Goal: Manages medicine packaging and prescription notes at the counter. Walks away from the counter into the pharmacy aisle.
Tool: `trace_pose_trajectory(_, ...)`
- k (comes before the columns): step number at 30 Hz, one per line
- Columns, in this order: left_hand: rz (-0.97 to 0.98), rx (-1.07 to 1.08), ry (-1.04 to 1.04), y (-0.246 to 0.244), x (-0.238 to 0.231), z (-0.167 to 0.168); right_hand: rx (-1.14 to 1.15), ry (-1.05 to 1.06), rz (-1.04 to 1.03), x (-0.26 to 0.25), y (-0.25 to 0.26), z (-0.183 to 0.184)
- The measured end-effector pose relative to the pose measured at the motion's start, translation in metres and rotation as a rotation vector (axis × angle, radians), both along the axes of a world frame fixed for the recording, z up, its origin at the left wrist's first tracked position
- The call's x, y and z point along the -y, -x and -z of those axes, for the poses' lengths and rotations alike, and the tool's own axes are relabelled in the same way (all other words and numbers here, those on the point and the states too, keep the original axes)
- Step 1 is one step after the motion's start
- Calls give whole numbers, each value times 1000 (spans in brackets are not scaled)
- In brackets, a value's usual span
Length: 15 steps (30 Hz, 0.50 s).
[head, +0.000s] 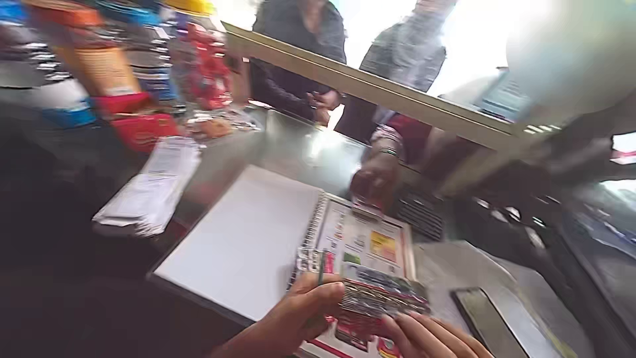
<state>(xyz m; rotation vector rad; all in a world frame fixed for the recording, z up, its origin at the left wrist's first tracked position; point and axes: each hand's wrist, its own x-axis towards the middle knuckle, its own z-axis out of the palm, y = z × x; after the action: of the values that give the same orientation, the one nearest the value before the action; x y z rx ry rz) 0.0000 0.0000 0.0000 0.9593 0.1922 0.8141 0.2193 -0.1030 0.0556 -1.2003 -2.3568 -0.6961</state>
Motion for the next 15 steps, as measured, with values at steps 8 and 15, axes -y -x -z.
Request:
trace_pose_trajectory(8,-151,-14,-163,-6,4,12,-87,128,111,-11,-17,-6)
trace_pose_trajectory(15,-239,-45,-310,-7,8,14,-249,149,139,-31,-3,9)
